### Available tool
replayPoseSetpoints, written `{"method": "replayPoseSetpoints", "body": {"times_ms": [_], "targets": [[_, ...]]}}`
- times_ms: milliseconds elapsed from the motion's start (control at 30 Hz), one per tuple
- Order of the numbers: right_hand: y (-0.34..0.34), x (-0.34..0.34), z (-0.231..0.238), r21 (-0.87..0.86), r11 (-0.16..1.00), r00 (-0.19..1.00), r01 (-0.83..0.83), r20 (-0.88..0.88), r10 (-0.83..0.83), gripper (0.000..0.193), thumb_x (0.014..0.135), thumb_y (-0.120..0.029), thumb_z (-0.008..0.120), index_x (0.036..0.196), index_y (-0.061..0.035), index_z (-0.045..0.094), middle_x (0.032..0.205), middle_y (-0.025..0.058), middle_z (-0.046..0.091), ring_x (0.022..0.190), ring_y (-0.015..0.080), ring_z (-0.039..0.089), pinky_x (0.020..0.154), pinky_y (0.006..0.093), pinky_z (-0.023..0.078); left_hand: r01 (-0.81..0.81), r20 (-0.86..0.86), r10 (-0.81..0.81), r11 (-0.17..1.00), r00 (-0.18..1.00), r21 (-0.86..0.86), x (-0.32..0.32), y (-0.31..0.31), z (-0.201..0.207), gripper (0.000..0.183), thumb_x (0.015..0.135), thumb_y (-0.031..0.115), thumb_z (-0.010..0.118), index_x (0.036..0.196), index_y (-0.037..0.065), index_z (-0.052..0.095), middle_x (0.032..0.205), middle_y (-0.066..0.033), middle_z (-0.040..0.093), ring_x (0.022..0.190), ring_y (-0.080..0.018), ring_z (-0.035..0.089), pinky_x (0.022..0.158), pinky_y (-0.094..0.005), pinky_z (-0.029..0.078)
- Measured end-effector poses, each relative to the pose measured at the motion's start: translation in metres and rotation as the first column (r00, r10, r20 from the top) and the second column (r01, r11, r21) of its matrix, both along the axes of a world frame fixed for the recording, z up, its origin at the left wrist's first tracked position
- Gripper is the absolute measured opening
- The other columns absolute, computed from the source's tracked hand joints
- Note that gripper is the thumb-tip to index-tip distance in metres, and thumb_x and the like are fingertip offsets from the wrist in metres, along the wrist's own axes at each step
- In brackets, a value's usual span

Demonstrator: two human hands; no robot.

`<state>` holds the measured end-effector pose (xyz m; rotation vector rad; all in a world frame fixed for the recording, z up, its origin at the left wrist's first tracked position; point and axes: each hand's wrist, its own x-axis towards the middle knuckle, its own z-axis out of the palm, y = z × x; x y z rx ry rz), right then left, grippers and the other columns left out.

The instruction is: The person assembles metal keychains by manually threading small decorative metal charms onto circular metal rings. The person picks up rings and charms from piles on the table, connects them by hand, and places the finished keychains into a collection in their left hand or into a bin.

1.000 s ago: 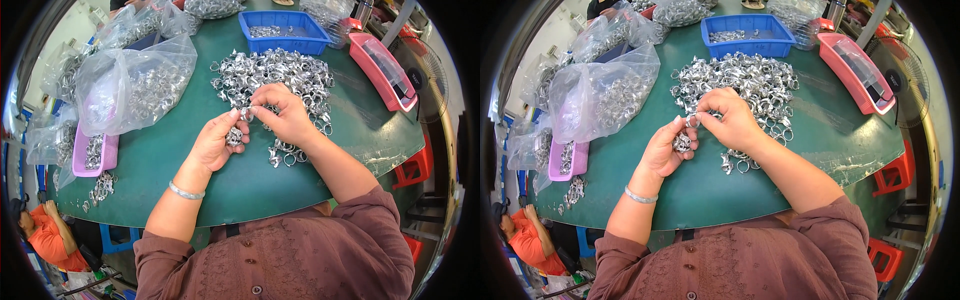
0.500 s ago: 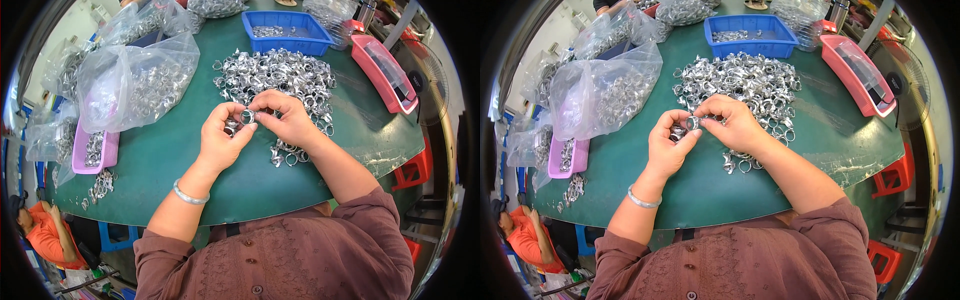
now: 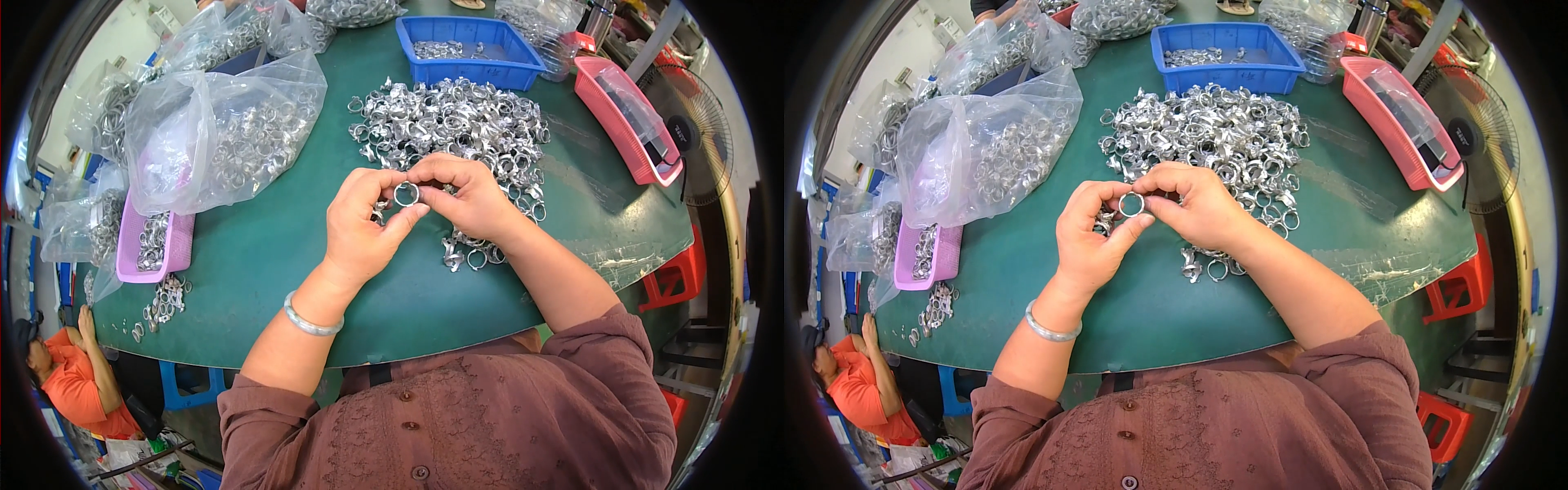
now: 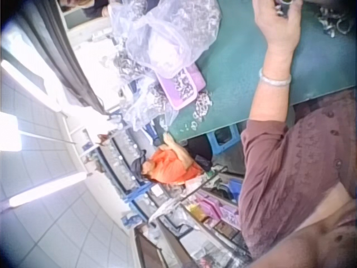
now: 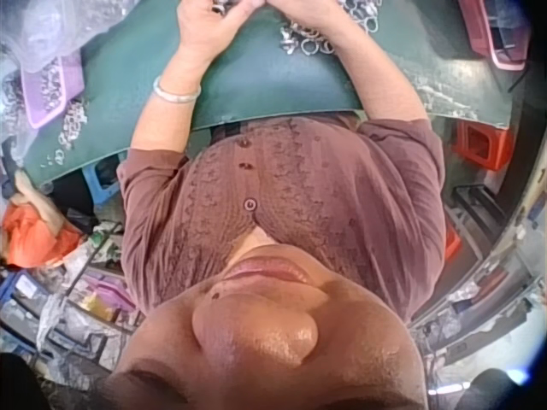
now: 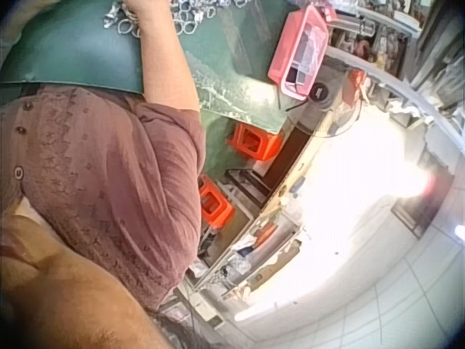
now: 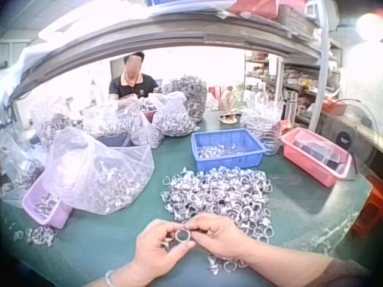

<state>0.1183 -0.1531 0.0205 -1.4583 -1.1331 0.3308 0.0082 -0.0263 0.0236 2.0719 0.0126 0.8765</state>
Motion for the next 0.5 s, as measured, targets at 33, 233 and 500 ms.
{"method": "replayPoseSetpoints", "body": {"times_ms": [33,233,500], "targets": [[0.0000,-0.0001,0.0003,-0.018,1.000,1.000,-0.007,-0.017,0.006,0.016,0.076,0.003,0.056,0.091,0.0009,0.061,0.086,0.0048,0.058,0.077,0.0112,0.055,0.066,0.0239,0.045,0.000,0.000,0.000,1.000,1.000,0.000,0.0001,-0.0002,0.0001,0.029,0.063,0.008,0.075,0.088,0.003,0.060,0.074,-0.0030,0.051,0.066,-0.0113,0.049,0.057,-0.0226,0.041],[0.0002,0.0018,-0.0008,-0.070,0.996,0.998,-0.056,0.004,0.056,0.017,0.077,0.002,0.055,0.092,0.0017,0.062,0.085,0.0064,0.059,0.076,0.0130,0.056,0.067,0.0245,0.045,-0.017,0.039,0.016,1.000,0.999,0.023,0.0002,-0.0019,0.0015,0.031,0.061,0.012,0.077,0.085,0.003,0.060,0.073,-0.0029,0.053,0.064,-0.0112,0.048,0.056,-0.0227,0.041],[-0.0006,0.0017,-0.0014,-0.106,0.991,0.996,-0.084,0.025,0.087,0.020,0.076,0.002,0.054,0.095,0.0019,0.061,0.085,0.0081,0.060,0.076,0.0151,0.057,0.068,0.0255,0.045,-0.024,0.047,0.022,0.999,0.999,0.043,0.0000,-0.0006,0.0000,0.030,0.060,0.013,0.078,0.082,0.003,0.060,0.072,-0.0033,0.053,0.062,-0.0116,0.048,0.055,-0.0236,0.040]]}}
